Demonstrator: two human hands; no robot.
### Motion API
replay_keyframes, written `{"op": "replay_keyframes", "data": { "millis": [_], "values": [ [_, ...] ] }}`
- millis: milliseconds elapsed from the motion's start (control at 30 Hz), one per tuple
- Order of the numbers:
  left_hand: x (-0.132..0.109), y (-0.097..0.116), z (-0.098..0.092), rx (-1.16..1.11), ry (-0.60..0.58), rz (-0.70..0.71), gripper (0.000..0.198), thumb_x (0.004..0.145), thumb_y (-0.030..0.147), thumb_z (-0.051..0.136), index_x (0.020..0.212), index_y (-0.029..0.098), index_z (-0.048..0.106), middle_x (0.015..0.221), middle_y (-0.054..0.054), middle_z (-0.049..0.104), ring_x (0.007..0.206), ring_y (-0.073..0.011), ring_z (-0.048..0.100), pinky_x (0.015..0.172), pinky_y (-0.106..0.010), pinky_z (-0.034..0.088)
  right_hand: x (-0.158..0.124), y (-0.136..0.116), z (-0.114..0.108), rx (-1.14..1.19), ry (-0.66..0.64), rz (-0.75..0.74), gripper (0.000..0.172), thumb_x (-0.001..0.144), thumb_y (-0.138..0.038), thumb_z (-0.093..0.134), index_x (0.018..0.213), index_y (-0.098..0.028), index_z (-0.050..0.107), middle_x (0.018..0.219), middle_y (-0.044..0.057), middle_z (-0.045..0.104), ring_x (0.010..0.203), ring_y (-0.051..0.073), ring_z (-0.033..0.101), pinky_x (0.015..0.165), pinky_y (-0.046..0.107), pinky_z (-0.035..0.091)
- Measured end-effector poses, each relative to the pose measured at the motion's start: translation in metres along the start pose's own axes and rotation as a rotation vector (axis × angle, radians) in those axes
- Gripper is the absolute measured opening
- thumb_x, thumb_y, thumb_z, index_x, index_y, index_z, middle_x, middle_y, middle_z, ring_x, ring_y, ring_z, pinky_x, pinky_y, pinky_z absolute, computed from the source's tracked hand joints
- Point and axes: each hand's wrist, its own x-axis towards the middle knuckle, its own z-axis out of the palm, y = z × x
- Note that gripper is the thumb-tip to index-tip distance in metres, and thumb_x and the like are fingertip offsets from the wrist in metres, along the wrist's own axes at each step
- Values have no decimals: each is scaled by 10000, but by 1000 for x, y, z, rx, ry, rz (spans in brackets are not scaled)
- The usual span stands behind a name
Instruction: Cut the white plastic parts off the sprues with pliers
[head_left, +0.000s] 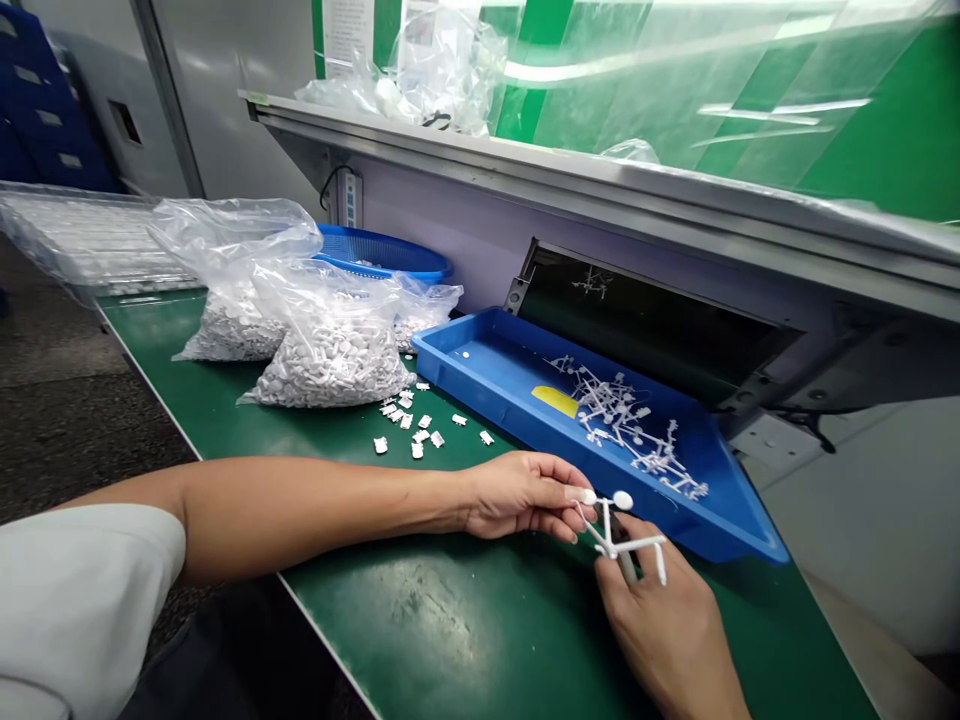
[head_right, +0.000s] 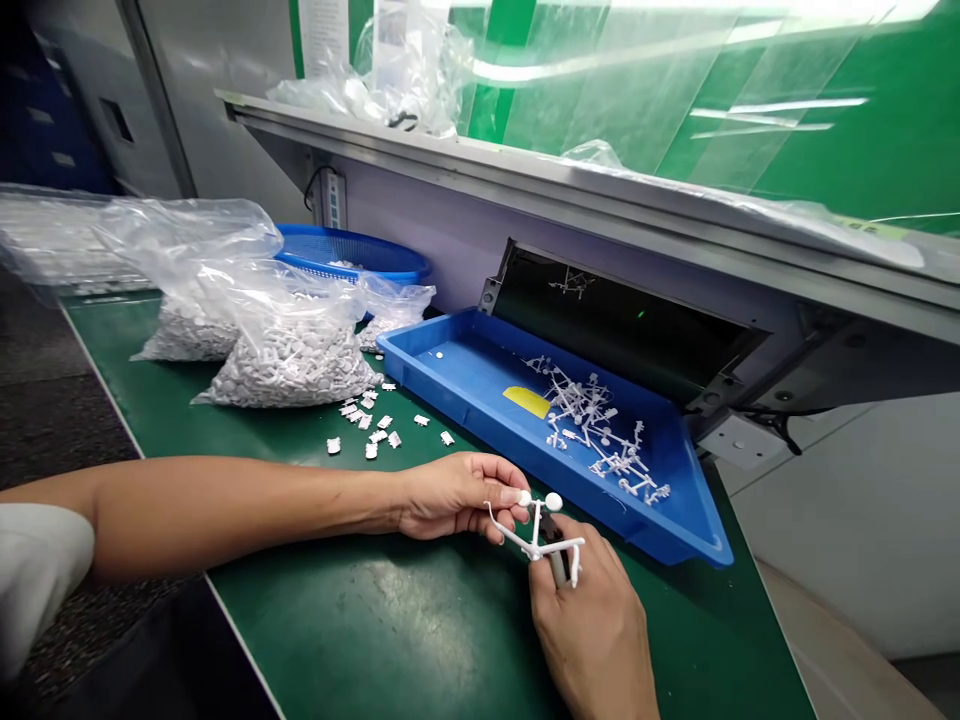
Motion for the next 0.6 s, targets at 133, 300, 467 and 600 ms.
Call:
{"op": "replay_keyframes", "data": {
  "millis": [133, 300, 467, 600],
  "values": [
    [0, -1, 0, -23, -7, -10, 218, 762, 202, 776, 898, 93, 645, 833, -77, 682, 640, -96, 660, 619, -184, 582, 0, -2, 1, -15, 4, -9, 270, 905, -372, 433, 1119, -267, 561, 1129, 36, 650, 982, 244, 627, 751, 330, 511],
    [2, -3, -2, -56, -2, -7, 224, 754, 197, 785, 899, 94, 650, 840, -75, 677, 670, -95, 661, 623, -171, 583, 2, -2, -1, -17, 8, -5, 268, 908, -383, 417, 1093, -270, 574, 1109, 35, 660, 928, 242, 645, 716, 331, 511],
    [1, -2, -1, -51, 26, -22, 233, 749, 198, 792, 901, 95, 648, 836, -78, 679, 670, -96, 659, 628, -176, 582, 2, 0, 0, -6, 15, -5, 251, 914, -384, 424, 1087, -273, 567, 1110, 31, 656, 944, 236, 638, 747, 330, 508],
    [2, -4, -2, -53, 11, -27, 241, 740, 200, 799, 895, 96, 648, 841, -76, 680, 660, -99, 663, 617, -173, 579, 2, 1, 2, -24, 39, -27, 273, 901, -385, 424, 1094, -260, 572, 1107, 47, 657, 943, 246, 639, 752, 334, 512]
  ]
}}
